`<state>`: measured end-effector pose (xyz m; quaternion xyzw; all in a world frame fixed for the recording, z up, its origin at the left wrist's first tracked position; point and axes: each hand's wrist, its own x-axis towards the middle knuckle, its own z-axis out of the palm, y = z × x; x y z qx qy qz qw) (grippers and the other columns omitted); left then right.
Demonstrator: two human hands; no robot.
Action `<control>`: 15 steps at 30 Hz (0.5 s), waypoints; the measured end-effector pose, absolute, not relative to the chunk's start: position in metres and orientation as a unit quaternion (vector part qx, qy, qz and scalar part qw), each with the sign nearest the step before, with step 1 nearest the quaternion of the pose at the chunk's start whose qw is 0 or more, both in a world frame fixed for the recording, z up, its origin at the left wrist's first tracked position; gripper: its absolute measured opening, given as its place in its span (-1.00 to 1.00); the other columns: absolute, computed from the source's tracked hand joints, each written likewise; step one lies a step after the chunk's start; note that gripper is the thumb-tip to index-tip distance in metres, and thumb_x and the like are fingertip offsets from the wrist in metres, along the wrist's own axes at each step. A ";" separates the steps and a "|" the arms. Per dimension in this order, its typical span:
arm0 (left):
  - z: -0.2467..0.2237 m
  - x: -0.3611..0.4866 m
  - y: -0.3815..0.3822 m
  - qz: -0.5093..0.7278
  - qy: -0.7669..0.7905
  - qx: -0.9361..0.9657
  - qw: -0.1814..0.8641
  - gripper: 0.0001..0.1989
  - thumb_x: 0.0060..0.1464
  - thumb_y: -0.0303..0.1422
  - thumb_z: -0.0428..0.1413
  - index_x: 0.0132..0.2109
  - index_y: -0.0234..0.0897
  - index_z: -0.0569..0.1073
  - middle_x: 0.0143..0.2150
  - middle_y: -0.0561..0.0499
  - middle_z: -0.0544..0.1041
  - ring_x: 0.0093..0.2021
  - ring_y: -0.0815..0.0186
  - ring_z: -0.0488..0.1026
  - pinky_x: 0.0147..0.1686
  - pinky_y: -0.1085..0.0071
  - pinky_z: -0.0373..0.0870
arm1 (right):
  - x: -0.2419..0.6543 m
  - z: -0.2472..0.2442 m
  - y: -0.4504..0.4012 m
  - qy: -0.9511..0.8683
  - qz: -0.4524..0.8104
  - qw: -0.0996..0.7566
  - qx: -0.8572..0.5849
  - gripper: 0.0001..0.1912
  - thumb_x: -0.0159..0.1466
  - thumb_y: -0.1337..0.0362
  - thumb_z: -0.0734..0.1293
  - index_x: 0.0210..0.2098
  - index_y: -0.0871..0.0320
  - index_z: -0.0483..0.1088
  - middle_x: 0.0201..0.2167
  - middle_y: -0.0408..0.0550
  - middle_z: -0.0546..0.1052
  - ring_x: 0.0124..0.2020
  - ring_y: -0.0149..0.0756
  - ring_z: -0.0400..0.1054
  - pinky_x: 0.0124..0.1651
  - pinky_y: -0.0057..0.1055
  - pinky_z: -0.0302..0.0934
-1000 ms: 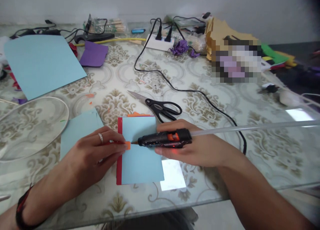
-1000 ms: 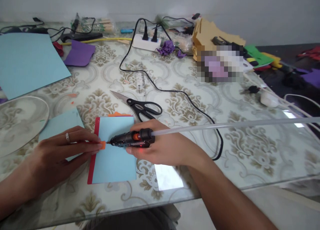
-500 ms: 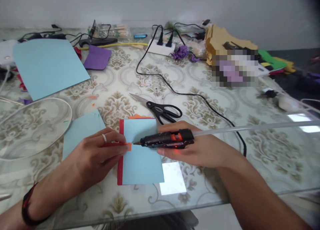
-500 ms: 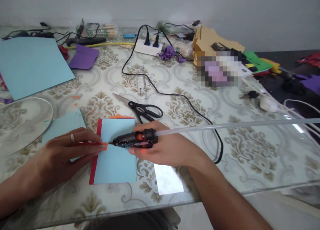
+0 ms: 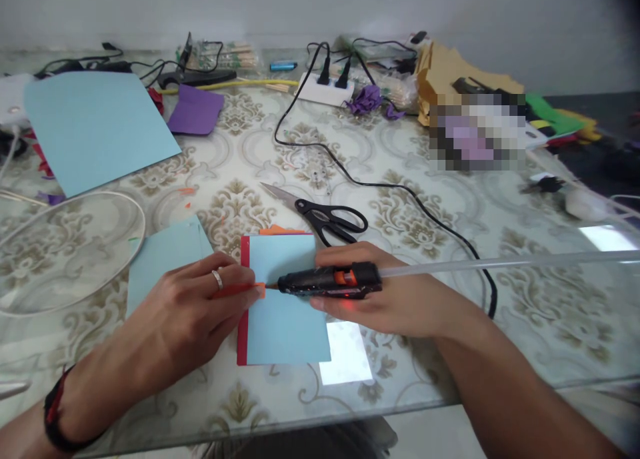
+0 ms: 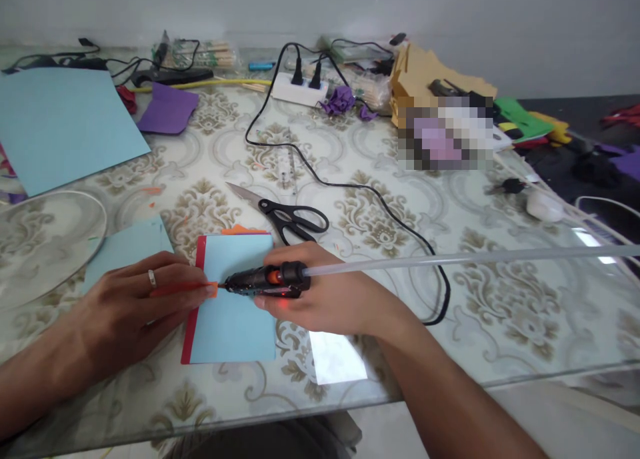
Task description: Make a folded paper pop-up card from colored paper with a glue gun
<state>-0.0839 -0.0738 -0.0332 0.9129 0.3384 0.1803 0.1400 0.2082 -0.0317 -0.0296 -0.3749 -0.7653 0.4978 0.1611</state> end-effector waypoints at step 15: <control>-0.032 -0.081 -0.076 0.152 0.336 0.925 0.089 -0.75 0.43 -0.51 0.02 0.06 -0.25 0.57 -0.03 -0.05 0.67 -0.03 0.13 0.58 -0.17 0.23 0.57 | 0.208 -0.029 -0.031 -0.768 0.499 0.160 -0.368 -0.73 0.30 0.24 0.43 -0.47 0.09 0.32 -0.52 -0.23 0.33 -0.49 -0.38 0.18 -0.46 -0.39 0.09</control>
